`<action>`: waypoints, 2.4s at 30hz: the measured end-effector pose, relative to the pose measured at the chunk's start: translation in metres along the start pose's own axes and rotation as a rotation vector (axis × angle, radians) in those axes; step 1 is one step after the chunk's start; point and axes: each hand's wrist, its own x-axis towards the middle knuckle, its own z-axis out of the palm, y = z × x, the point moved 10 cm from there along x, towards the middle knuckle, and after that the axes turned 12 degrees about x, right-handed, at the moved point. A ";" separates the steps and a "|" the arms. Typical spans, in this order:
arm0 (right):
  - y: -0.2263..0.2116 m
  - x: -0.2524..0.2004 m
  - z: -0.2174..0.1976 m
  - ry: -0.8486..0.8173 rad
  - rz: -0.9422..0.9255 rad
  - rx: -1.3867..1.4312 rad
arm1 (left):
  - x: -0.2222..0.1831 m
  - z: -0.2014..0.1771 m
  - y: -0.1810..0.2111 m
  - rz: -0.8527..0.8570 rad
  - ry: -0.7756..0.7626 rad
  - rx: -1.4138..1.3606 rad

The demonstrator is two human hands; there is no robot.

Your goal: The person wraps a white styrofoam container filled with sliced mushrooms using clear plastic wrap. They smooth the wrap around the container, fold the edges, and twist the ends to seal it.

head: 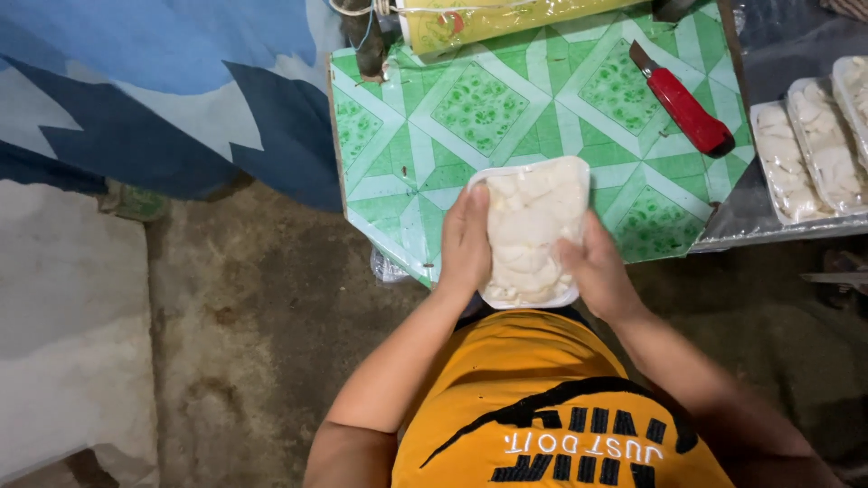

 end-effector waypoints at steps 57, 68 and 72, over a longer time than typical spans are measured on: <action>-0.023 -0.016 -0.004 -0.008 -0.255 0.233 | -0.029 -0.004 0.062 0.193 0.002 0.406; -0.009 -0.006 0.015 -0.033 -0.115 0.250 | -0.026 -0.016 0.041 0.147 0.009 0.403; -0.005 0.007 0.015 -0.014 -0.194 0.232 | -0.024 -0.018 0.030 0.130 0.007 0.340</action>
